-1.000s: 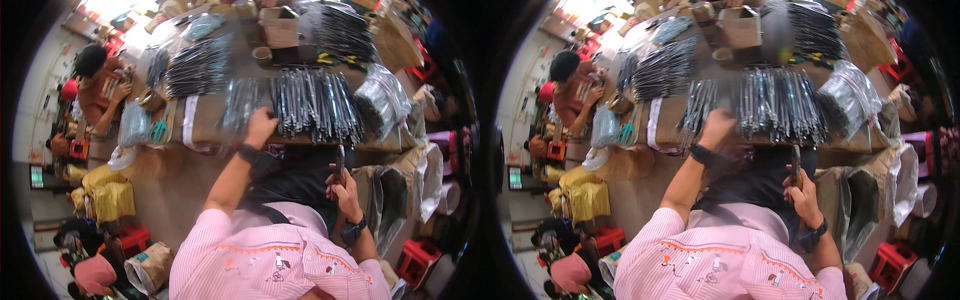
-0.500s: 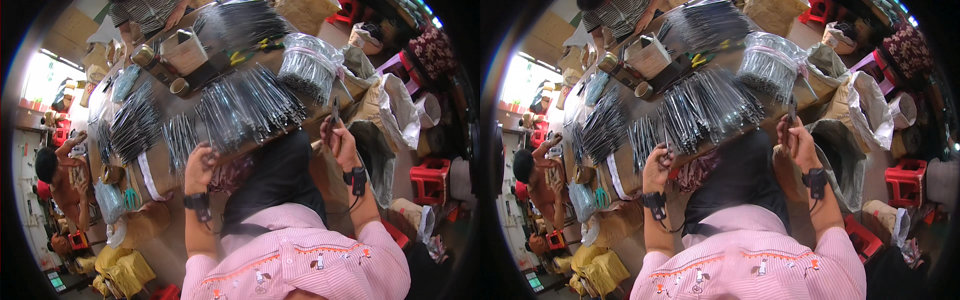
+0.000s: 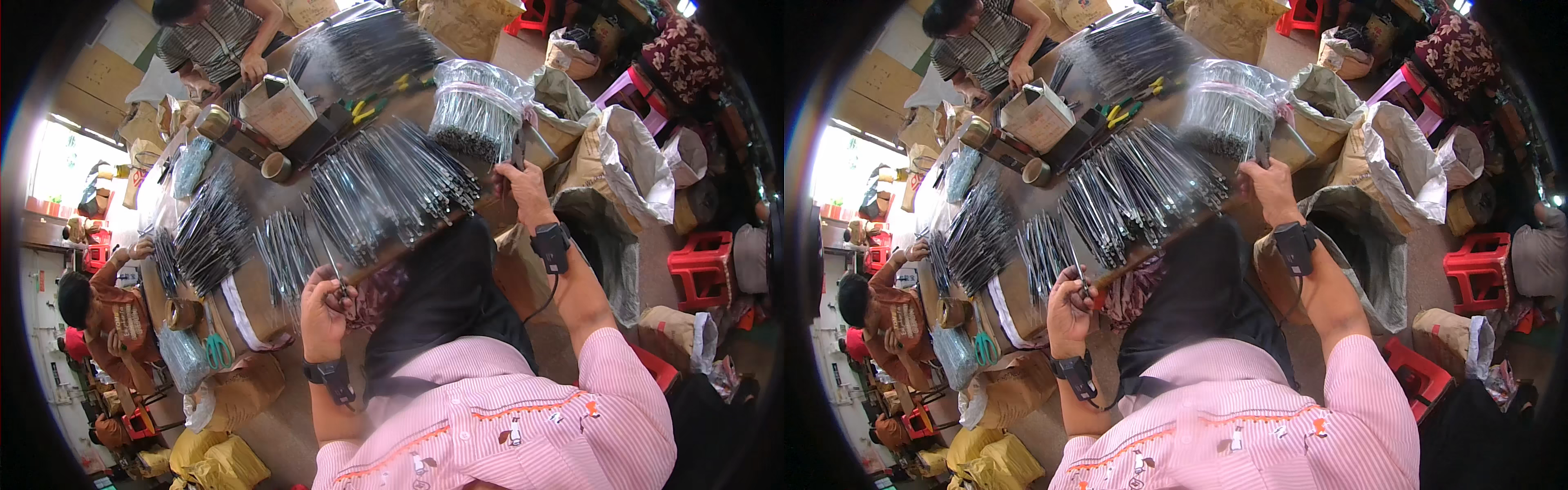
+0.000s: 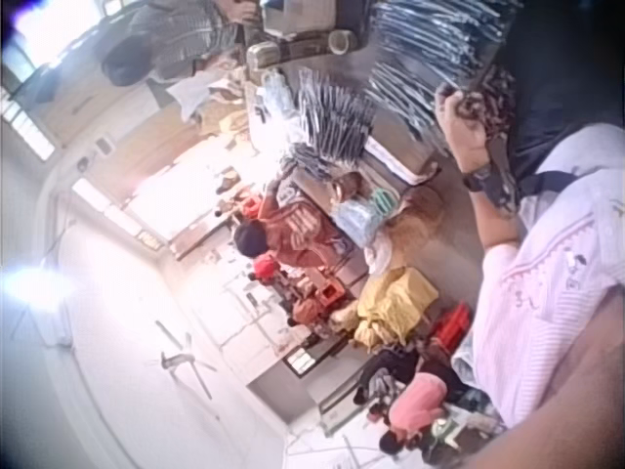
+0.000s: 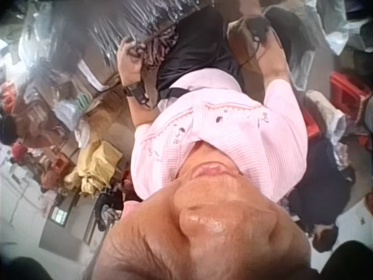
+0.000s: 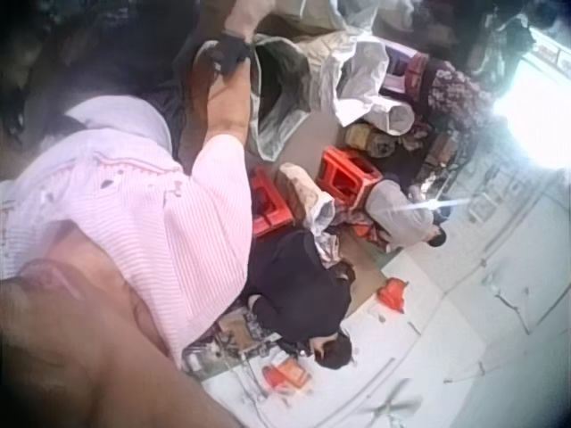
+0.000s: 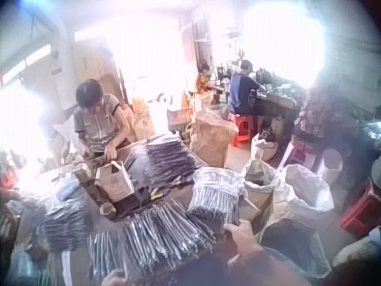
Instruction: The person repeatedly picks up thin metal rods from a table, uses pliers to trim or adjust one end, and places the finished rods into a growing pile. The person also gathers and aligns a bundle of rods toward the end of the clip.
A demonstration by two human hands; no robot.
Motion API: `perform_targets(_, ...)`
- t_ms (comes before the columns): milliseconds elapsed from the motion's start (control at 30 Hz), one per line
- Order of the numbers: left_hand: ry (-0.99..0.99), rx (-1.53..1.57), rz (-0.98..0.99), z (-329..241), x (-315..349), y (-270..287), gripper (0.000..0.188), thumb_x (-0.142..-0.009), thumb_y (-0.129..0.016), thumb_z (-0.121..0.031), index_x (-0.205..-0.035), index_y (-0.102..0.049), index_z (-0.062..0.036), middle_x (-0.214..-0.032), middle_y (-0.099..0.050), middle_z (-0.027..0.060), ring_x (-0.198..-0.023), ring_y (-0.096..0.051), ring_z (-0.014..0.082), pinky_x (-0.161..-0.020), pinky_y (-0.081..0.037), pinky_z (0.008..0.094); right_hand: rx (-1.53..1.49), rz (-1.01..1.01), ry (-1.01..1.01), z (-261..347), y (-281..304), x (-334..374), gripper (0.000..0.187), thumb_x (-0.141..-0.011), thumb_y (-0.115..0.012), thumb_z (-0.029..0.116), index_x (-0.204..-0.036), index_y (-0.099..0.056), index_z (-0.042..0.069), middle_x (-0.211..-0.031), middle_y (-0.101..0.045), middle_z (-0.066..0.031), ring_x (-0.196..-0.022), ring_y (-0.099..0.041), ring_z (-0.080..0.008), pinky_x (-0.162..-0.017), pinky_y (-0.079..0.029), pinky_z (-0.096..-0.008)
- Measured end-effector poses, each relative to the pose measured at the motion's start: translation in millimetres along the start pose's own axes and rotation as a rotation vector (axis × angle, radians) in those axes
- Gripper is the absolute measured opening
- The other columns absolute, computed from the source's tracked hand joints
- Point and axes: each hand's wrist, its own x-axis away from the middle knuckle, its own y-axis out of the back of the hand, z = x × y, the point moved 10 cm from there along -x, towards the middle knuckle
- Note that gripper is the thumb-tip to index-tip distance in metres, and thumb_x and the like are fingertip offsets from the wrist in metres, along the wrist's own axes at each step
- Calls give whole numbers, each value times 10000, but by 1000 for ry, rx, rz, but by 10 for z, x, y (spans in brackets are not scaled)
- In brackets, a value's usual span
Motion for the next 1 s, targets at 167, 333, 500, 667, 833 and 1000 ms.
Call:
perform_targets(167,-6,16,-43,1,106,99,217,-831,-516,-9,-1041,-570,-31,-815,-595,68,-678,-620,169,-535,-462,213,-159,67,-286,-222,41,371,166,-849,-557,153,-779,-602,9,-702,-633,-100,-585,-607,-219,-586,-515,-334)
perform_targets(333,16,51,-23,45,117,33,274,-834,-527,9,-1104,-568,-18,-853,-611,85,-689,-621,178,-553,-488,220,-559,250,-386,-216,-207,384,159,-858,-589,153,-874,-601,-5,-775,-649,-105,-690,-623,-224,-654,-532,-349)
perform_targets(500,-38,28,16,23,120,-132,285,-854,-592,16,-1137,-571,-5,-840,-640,53,-703,-653,145,-582,-525,181,-763,144,-341,-114,-216,-99,111,-907,-564,93,-932,-599,-9,-820,-649,-88,-737,-621,-205,-722,-537,-360)
perform_targets(667,-3,-35,39,102,184,-181,252,-848,-651,0,-1092,-587,-4,-891,-671,95,-738,-682,175,-573,-544,205,-791,241,-403,-169,-318,64,79,-913,-580,76,-930,-586,-1,-804,-634,-73,-739,-629,-197,-694,-550,-347)
perform_targets(833,109,-19,74,269,225,-301,287,-836,-651,-13,-1113,-586,22,-963,-682,153,-784,-687,227,-632,-559,262,-600,188,-359,-216,-309,330,56,-897,-603,81,-902,-598,26,-764,-643,-77,-687,-636,-215,-659,-534,-354)
perform_targets(1000,149,-47,193,366,251,-544,299,-845,-640,-33,-1135,-592,25,-995,-677,163,-837,-694,260,-683,-572,290,-1083,255,-603,-95,-539,439,82,-908,-578,67,-927,-587,-12,-853,-647,-84,-745,-642,-211,-716,-566,-347)
